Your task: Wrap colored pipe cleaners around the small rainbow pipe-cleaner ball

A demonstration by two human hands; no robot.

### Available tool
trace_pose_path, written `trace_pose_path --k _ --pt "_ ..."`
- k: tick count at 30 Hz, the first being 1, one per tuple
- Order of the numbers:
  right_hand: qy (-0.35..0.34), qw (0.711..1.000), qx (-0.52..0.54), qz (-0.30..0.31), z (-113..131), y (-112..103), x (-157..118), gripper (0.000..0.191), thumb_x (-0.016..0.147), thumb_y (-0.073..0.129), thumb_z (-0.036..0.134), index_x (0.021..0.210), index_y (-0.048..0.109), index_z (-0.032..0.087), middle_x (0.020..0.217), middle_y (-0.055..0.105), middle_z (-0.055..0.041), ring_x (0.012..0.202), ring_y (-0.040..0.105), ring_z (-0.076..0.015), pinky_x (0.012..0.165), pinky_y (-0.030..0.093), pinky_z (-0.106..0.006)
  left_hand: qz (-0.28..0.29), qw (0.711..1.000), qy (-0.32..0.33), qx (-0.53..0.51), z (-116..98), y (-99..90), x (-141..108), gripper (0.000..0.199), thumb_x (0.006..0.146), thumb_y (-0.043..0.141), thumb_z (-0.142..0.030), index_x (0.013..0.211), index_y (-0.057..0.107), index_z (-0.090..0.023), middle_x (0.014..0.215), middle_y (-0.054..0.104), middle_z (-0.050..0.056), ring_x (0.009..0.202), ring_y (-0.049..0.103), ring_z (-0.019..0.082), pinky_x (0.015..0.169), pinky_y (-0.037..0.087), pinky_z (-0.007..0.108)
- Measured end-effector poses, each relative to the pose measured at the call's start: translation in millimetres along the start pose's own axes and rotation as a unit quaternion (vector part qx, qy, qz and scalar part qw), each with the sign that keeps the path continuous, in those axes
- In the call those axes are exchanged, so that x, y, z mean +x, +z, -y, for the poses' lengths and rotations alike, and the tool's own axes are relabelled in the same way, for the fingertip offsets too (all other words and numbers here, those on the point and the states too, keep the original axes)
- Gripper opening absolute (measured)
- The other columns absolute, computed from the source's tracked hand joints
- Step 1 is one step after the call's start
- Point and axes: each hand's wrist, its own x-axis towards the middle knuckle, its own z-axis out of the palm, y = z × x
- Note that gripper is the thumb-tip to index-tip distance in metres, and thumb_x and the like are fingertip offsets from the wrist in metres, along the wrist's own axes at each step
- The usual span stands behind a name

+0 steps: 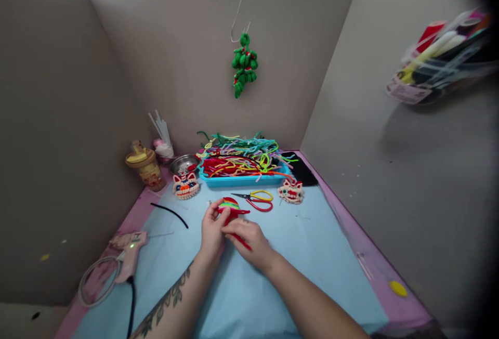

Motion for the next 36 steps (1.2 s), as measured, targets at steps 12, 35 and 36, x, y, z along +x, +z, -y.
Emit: trace_pose_path --k 12,35,36 --pt "0.092 0.989 -0.044 -0.111 -18 -19 1 0.032 0.08 0.05 0.01 0.103 0.067 0.024 0.093 0.069 -0.0054 0.088 0.064 -0.0205 0.079 0.051 -0.034 -0.012 0.998 -0.039 -0.045 -8 -1.7 7 0.052 0.056 0.084 -0.026 0.101 0.059 -0.017 0.078 0.069 0.002 0.065 0.065 0.013 0.063 0.051 0.024" --pt "0.157 0.959 -0.028 -0.233 -22 -1 1 0.008 0.079 0.058 0.016 0.073 0.061 0.021 0.081 0.055 -0.0018 0.075 0.056 -0.0163 0.068 0.046 -0.027 0.061 0.987 -0.099 -0.107 -2 0.4 3 0.044 0.065 0.079 -0.023 0.103 0.058 -0.019 0.078 0.071 0.002 0.065 0.067 0.012 0.062 0.054 0.023" --pt "0.145 0.961 -0.041 -0.233 -22 0 0 0.009 0.079 0.058 0.016 0.073 0.062 0.021 0.081 0.055 -0.0021 0.077 0.056 -0.0165 0.07 0.047 -0.028 0.064 0.988 -0.096 -0.106 -1 -0.2 3 0.046 0.063 0.08 -0.023 0.103 0.058 -0.018 0.077 0.071 0.001 0.065 0.067 0.013 0.063 0.054 0.023"
